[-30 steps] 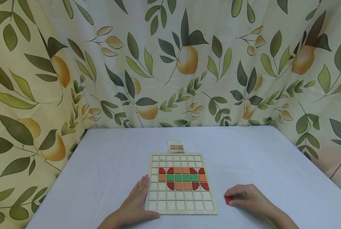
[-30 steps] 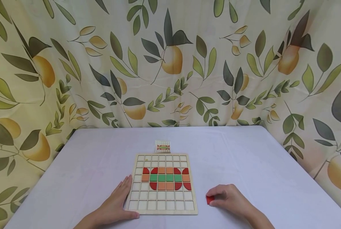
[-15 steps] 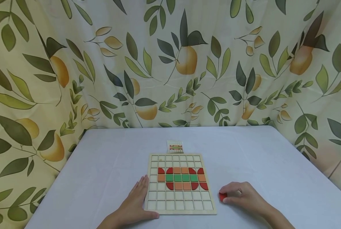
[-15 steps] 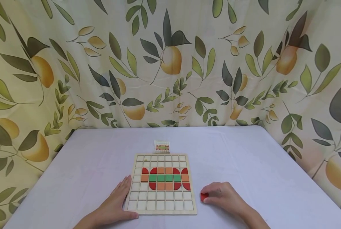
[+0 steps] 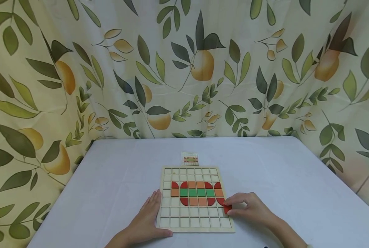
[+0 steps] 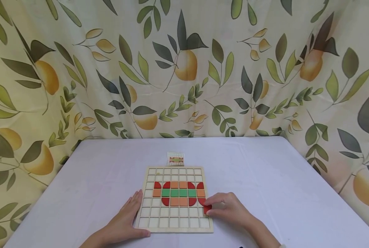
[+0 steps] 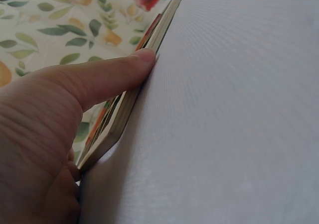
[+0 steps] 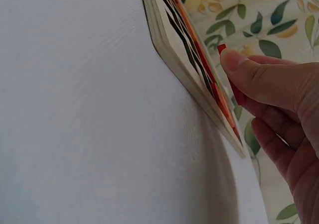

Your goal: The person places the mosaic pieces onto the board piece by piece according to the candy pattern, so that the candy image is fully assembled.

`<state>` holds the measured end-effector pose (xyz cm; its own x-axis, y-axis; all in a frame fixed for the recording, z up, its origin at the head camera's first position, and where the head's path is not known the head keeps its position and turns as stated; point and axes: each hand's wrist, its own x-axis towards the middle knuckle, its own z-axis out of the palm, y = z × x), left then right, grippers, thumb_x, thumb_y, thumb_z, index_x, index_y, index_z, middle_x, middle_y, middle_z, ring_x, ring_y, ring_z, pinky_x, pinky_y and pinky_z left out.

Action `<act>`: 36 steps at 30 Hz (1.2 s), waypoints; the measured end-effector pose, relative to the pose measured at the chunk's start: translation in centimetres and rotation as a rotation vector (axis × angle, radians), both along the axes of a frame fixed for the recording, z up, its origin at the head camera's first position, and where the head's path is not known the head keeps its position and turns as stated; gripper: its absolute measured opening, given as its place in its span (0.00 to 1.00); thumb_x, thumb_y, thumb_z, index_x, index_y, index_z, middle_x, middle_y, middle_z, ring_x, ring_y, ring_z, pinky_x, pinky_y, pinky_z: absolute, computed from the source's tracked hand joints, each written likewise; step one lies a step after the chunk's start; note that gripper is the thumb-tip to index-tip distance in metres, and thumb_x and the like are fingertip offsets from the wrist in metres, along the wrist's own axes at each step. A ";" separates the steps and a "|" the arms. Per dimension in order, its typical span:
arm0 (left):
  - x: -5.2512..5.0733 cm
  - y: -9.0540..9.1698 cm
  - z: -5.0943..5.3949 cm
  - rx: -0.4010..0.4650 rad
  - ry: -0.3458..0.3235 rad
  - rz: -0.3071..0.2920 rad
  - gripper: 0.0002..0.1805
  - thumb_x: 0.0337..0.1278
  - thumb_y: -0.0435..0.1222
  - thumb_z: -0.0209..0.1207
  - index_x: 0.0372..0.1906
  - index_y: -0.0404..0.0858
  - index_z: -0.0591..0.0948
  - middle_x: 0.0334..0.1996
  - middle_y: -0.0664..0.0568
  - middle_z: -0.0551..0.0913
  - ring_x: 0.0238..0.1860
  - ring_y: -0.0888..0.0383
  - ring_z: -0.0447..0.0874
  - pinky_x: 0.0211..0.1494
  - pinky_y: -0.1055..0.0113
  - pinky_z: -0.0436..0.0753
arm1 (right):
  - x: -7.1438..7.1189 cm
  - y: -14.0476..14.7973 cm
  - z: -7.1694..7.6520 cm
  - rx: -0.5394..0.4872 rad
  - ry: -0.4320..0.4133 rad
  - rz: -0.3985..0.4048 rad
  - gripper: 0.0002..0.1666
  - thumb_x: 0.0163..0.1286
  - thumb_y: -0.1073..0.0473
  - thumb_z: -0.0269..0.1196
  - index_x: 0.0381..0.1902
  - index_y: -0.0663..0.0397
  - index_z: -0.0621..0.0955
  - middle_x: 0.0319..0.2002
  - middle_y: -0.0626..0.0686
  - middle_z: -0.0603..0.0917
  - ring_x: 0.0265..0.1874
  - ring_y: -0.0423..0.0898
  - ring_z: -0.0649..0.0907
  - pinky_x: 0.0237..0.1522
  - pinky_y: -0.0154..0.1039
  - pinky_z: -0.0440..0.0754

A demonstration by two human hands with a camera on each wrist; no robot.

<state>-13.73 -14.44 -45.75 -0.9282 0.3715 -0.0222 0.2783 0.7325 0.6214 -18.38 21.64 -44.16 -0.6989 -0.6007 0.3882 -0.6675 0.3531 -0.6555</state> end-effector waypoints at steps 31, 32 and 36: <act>-0.1 -0.1 -0.1 -0.014 -0.003 0.003 0.70 0.28 0.69 0.62 0.70 0.29 0.45 0.71 0.40 0.45 0.71 0.49 0.36 0.68 0.49 0.42 | -1.4 -7.0 0.9 -0.012 -0.011 0.125 0.15 0.55 0.57 0.68 0.39 0.59 0.85 0.36 0.48 0.85 0.35 0.41 0.82 0.36 0.36 0.81; -0.1 -0.1 -0.2 -0.012 -0.002 0.002 0.70 0.29 0.69 0.62 0.70 0.29 0.45 0.71 0.40 0.45 0.71 0.49 0.36 0.68 0.49 0.42 | -1.5 -7.2 0.9 -0.018 0.003 0.131 0.14 0.54 0.59 0.69 0.38 0.60 0.85 0.35 0.49 0.85 0.35 0.41 0.83 0.36 0.37 0.81; -0.1 0.0 -0.2 -0.009 -0.001 0.000 0.70 0.29 0.69 0.62 0.70 0.29 0.45 0.71 0.41 0.45 0.71 0.49 0.36 0.68 0.49 0.42 | -1.7 -7.9 0.8 -0.017 0.003 0.148 0.14 0.55 0.59 0.68 0.38 0.60 0.85 0.35 0.49 0.85 0.35 0.42 0.83 0.36 0.37 0.81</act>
<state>-13.82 -14.48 -45.90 -0.9281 0.3713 -0.0268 0.2774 0.7379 0.6153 -20.11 13.69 -43.41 -0.6020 -0.6903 0.4012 -0.7136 0.2397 -0.6583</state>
